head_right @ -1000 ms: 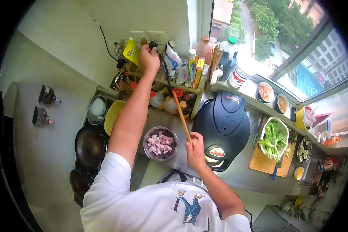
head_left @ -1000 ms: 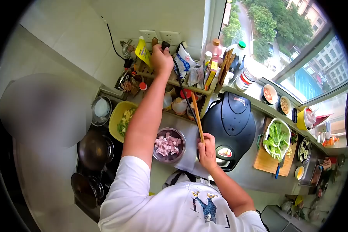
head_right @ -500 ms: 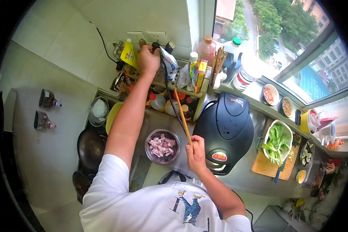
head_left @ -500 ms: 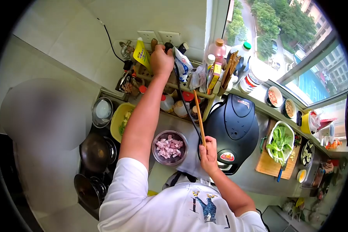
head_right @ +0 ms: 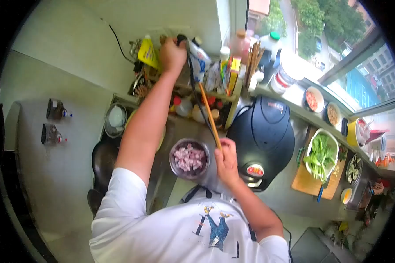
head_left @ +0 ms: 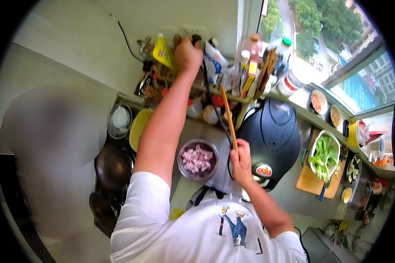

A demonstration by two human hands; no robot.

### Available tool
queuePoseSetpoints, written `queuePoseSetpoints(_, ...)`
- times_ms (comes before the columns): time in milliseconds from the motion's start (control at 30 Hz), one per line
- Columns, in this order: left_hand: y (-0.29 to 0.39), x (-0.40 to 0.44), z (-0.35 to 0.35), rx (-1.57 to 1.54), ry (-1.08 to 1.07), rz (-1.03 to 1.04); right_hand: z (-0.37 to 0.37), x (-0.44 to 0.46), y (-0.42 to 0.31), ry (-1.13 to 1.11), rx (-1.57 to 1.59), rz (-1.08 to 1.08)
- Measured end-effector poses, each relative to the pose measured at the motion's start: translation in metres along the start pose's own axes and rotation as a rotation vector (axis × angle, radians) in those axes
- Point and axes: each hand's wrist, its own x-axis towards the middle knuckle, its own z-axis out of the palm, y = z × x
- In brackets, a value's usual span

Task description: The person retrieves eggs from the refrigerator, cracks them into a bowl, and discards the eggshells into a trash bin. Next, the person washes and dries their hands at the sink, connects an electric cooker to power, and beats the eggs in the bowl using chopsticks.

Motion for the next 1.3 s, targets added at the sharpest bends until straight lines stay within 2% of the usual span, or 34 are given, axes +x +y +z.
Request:
queuePoseSetpoints(33,0.001,0.001,-0.003,-0.027,-0.018,0.012,0.000,-0.001,0.001,-0.007,-0.007,0.002)
queuePoseSetpoints(133,0.001,-0.002,-0.020,0.176,-0.142,0.037,-0.003,-0.007,-0.002,-0.011,-0.046,0.032)
queuePoseSetpoints(167,0.019,-0.012,-0.041,0.014,-0.053,0.014,-0.005,-0.008,0.001,-0.017,-0.081,0.018)
queuePoseSetpoints(233,0.011,-0.050,-0.074,-0.330,-0.001,0.154,-0.005,-0.010,0.001,0.011,-0.022,0.074)
queuePoseSetpoints(300,0.006,-0.118,-0.111,-0.689,-0.050,-0.063,-0.007,-0.013,0.003,0.043,0.042,0.109)
queuePoseSetpoints(333,-0.003,-0.157,-0.131,-0.702,-0.114,-0.113,-0.008,-0.016,0.002,0.050,0.009,0.086)
queuePoseSetpoints(433,-0.054,-0.280,-0.169,-0.586,-0.144,-0.526,-0.018,-0.021,-0.007,0.056,-0.081,0.032)
queuePoseSetpoints(500,-0.125,-0.378,-0.177,-0.158,-0.157,-0.548,-0.027,-0.028,-0.012,0.059,-0.122,-0.003)
queuePoseSetpoints(567,-0.161,-0.449,-0.188,-0.040,-0.464,-1.006,-0.036,-0.037,-0.015,0.081,-0.126,-0.013)
queuePoseSetpoints(633,-0.124,-0.438,-0.201,-0.183,-0.718,-1.405,-0.044,-0.047,-0.016,0.097,-0.120,-0.003)
queuePoseSetpoints(667,-0.133,-0.449,-0.198,-0.353,-0.750,-1.459,-0.045,-0.051,-0.020,0.145,-0.091,0.046)
queuePoseSetpoints(700,-0.135,-0.449,-0.195,-0.356,-0.758,-1.455,-0.048,-0.055,-0.020,0.152,-0.096,0.045)
queuePoseSetpoints(767,-0.136,-0.450,-0.186,-0.568,-0.623,-1.492,-0.058,-0.066,-0.017,0.167,-0.047,0.144)
queuePoseSetpoints(833,-0.144,-0.449,-0.179,-0.541,-0.616,-1.451,-0.064,-0.074,-0.016,0.215,-0.061,0.116)
queuePoseSetpoints(1067,-0.186,-0.434,-0.174,-0.524,-0.453,-1.449,-0.105,-0.108,-0.020,0.240,0.203,0.270)
queuePoseSetpoints(1133,-0.167,-0.429,-0.193,-0.432,-0.398,-1.467,-0.126,-0.123,-0.021,0.233,0.279,0.331)
queuePoseSetpoints(1167,-0.173,-0.439,-0.199,-0.430,-0.431,-1.405,-0.138,-0.131,-0.020,0.228,0.339,0.359)
queuePoseSetpoints(1233,-0.126,-0.445,-0.211,-0.273,-0.569,-1.197,-0.166,-0.149,-0.018,0.196,0.291,0.403)
queuePoseSetpoints(1300,-0.073,-0.455,-0.213,-0.309,-0.762,-1.019,-0.192,-0.173,-0.022,0.180,0.439,0.465)
